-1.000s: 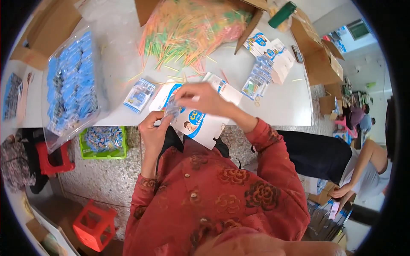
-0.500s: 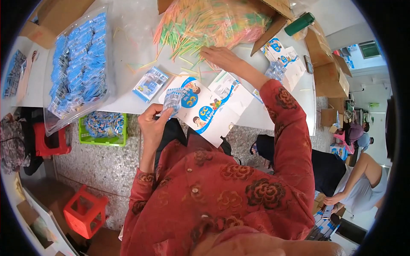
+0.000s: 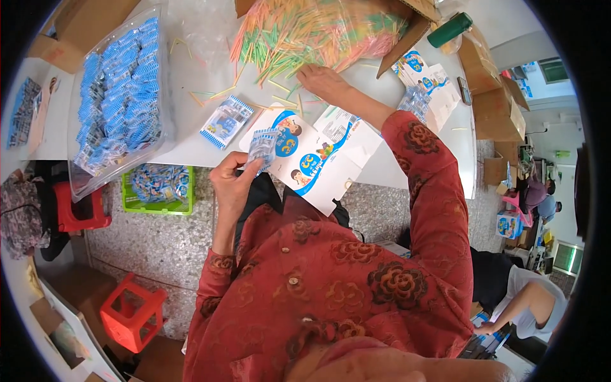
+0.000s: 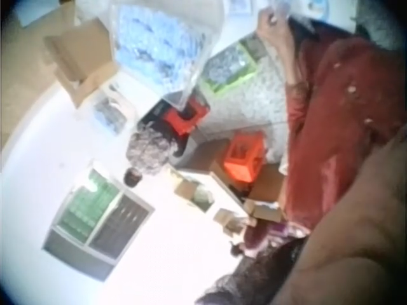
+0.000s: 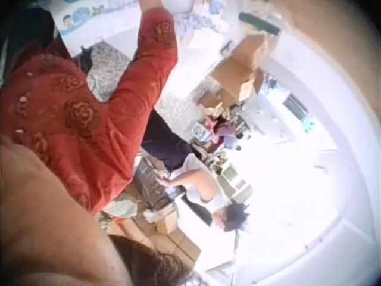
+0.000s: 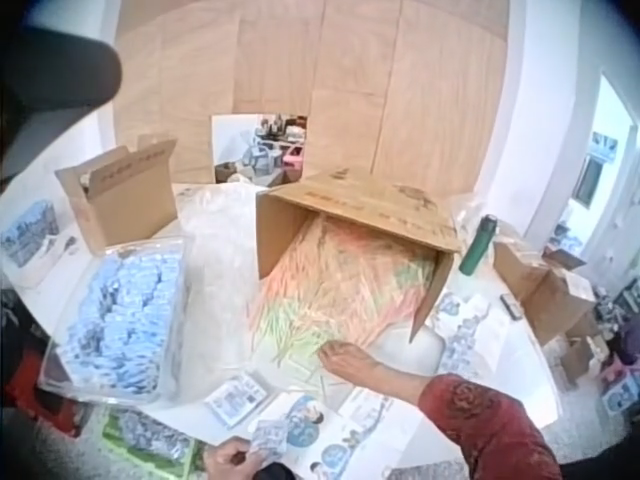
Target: Packaging small product components and instructional sheets into plastic bags.
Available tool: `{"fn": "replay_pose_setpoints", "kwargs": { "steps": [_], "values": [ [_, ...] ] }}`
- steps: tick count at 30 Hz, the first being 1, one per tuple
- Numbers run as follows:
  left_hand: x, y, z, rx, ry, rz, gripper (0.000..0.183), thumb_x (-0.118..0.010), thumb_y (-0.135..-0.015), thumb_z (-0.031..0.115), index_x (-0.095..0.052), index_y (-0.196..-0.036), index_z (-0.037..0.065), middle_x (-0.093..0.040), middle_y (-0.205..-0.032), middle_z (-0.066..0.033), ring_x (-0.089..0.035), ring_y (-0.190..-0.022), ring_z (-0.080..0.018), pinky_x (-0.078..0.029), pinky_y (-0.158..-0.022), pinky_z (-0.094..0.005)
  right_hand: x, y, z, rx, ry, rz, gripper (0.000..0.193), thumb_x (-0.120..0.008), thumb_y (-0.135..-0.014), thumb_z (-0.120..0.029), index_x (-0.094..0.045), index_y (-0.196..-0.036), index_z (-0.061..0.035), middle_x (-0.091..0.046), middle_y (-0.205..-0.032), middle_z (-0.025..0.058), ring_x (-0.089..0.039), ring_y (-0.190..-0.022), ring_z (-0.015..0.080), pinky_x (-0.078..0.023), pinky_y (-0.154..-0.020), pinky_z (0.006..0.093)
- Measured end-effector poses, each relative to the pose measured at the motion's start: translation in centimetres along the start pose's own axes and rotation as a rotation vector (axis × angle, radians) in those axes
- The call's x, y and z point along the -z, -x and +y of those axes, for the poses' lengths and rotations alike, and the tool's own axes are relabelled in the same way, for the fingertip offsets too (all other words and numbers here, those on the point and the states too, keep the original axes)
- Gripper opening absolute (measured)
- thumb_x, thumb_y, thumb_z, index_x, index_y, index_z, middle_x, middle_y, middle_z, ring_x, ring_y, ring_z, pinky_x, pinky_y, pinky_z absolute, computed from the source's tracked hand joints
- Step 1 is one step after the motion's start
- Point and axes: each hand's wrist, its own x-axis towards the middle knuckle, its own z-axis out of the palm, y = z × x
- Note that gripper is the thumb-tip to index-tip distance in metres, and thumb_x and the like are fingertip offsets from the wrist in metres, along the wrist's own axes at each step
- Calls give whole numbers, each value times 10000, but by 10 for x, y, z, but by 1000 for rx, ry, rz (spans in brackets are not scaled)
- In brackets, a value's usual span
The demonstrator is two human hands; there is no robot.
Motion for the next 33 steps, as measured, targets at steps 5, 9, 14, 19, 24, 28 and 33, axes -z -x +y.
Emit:
{"fn": "replay_pose_setpoints", "kwargs": {
  "steps": [5,9,14,19,24,28,33],
  "values": [
    [-4,0,3,-25,1,1,81,-685,-764,5,-611,-733,18,-512,-678,72,-375,-595,-7,-287,-528,-165,-6,2,0,35,52,-40,232,-617,-692,-53,-545,-909,-12,-568,-896,84,-584,-866,197,-495,-718,261],
    [-2,1,-1,-3,-6,-14,73,-694,-758,32,-633,-779,-3,-609,-711,14,-501,-650,-30,-408,-597,-185,-10,3,2,38,16,2,189,-615,-699,-68,-559,-873,-21,-564,-886,71,-580,-861,189,-499,-699,257],
    [-2,1,3,-3,-2,-24,69,-690,-767,35,-634,-783,-3,-607,-717,19,-496,-652,-29,-406,-601,-186,-5,3,4,47,-34,-34,124,-605,-707,-70,-576,-820,-30,-559,-878,76,-579,-860,198,-503,-696,270],
    [-2,1,3,-9,14,-29,70,-690,-769,35,-634,-787,-4,-604,-716,20,-493,-655,-28,-405,-607,-182,-3,4,11,-51,-228,25,158,-569,-698,-28,-547,-854,-46,-537,-904,72,-571,-913,220,-498,-731,308],
    [-1,1,3,-16,16,-23,75,-691,-769,36,-633,-789,-7,-603,-715,22,-487,-654,-26,-402,-608,-181,6,4,27,-275,-580,325,112,-602,-736,-51,-583,-844,-28,-584,-847,50,-600,-780,204,-492,-650,308],
    [-1,2,4,-15,-20,-16,74,-688,-769,32,-631,-789,-9,-602,-715,24,-485,-653,-24,-398,-605,-178,31,3,32,-613,-1174,340,148,-642,-748,-146,-601,-745,-3,-634,-769,62,-588,-645,154,-457,-589,304],
    [-5,0,9,12,-24,-21,67,-685,-770,31,-631,-785,-7,-598,-712,23,-486,-656,-25,-394,-603,-176,13,16,17,-729,-1296,144,143,-660,-741,-140,-623,-788,-10,-641,-773,61,-569,-641,108,-455,-583,261]
  ]
}}
